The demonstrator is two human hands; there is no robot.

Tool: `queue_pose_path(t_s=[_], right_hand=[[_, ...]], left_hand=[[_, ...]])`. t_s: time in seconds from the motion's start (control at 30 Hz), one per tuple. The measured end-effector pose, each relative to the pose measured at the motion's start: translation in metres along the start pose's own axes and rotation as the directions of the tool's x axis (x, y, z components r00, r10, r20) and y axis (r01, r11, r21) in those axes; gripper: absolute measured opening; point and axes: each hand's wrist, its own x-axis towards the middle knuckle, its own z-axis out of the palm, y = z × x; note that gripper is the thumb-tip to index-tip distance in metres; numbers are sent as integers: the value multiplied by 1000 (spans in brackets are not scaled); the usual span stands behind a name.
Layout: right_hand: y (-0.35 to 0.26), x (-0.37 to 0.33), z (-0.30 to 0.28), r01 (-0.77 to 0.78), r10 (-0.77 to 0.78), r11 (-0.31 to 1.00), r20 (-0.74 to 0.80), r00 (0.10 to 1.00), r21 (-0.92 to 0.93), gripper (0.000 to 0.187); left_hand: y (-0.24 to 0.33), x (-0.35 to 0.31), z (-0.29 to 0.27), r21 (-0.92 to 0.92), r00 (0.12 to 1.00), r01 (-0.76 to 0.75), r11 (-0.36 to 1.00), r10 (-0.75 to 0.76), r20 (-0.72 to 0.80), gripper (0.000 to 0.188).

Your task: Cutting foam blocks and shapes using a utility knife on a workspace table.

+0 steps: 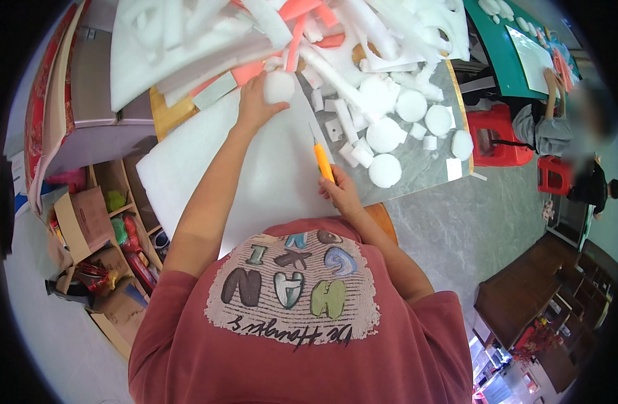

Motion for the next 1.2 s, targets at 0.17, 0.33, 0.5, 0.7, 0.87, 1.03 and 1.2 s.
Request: queue_pose_path(t_s=[0.17, 0.33, 0.5, 0.7, 0.87, 1.03, 1.2], right_hand=[[2, 1, -1, 10, -10, 1000, -8, 1000, 5, 38], [3, 1, -3, 11, -11, 1000, 4, 1000, -18, 35], [1, 0, -2, 27, -27, 998, 10, 1000, -64, 33], [-2, 1, 1, 23, -23, 991, 3, 1000, -130, 31], [0, 1, 2, 56, -56, 990, 1, 998, -131, 27], [-1, 1, 4, 58, -60, 985, -9, 998, -160, 26], [-1, 1, 3, 56, -59, 984, -13, 998, -170, 26]], left_hand=[[4, -3, -15, -103, 1000, -15, 995, 17, 21, 105], [-23, -27, -27, -99, 997, 23, 995, -30, -75, 74], [-32, -56, -30, 4, 998, 56, 998, -56, -23, 64], [-29, -66, -30, 92, 997, 38, 995, -44, 64, 71], [-30, -68, -29, 50, 997, 48, 998, -51, 56, 72], [-30, -70, -30, 63, 996, 53, 997, -57, 68, 73], [-29, -72, -30, 78, 995, 55, 995, -61, 75, 73]])
